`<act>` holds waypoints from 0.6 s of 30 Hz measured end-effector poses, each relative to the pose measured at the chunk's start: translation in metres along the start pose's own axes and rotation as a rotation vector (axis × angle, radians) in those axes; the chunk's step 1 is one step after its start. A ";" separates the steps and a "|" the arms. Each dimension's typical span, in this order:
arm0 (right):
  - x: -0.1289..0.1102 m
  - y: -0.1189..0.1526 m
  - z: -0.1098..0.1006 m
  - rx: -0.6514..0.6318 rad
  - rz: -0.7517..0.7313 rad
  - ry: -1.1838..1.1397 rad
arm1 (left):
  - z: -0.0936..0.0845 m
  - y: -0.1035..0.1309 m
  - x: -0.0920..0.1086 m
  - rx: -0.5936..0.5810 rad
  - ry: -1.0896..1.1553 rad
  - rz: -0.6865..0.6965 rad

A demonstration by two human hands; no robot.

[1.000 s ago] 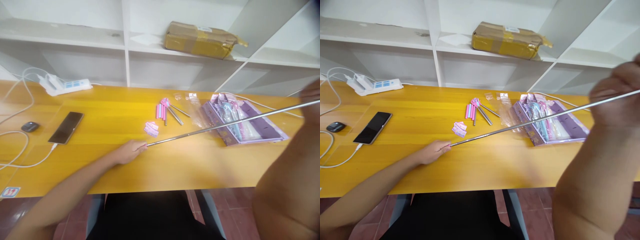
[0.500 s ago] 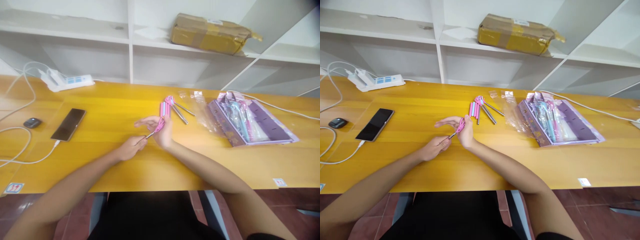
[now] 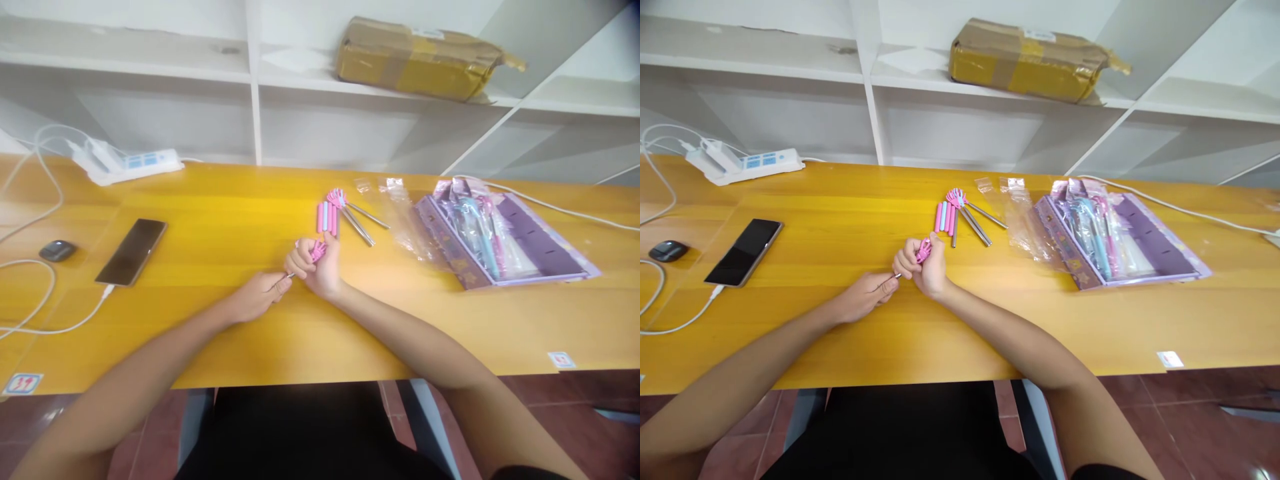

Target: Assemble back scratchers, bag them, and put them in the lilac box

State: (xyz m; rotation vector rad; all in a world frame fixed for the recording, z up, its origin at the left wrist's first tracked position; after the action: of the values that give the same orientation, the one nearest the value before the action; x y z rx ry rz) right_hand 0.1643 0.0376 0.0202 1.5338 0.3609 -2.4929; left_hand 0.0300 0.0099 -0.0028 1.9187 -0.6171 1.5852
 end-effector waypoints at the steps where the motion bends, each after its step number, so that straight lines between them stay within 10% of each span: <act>1: 0.001 0.001 0.000 0.006 0.008 -0.004 | 0.000 0.000 0.001 -0.002 -0.008 -0.003; 18: -0.025 -0.004 -0.003 0.149 0.079 -0.153 | 0.005 -0.006 -0.002 -0.150 0.445 -0.193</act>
State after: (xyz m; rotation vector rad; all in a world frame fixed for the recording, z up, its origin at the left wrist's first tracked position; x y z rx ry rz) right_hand 0.1771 0.0427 0.0421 1.3666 0.0913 -2.6037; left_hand 0.0374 0.0110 -0.0068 1.4054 -0.3389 1.7093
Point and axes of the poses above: each hand's wrist, its own y-axis away from the middle knuckle, its own z-axis out of the palm, x = y × z, the point moved 5 cm from there along -y, towards the middle knuckle, and after that the axes turned 15 degrees about y, right-handed, at the moved point
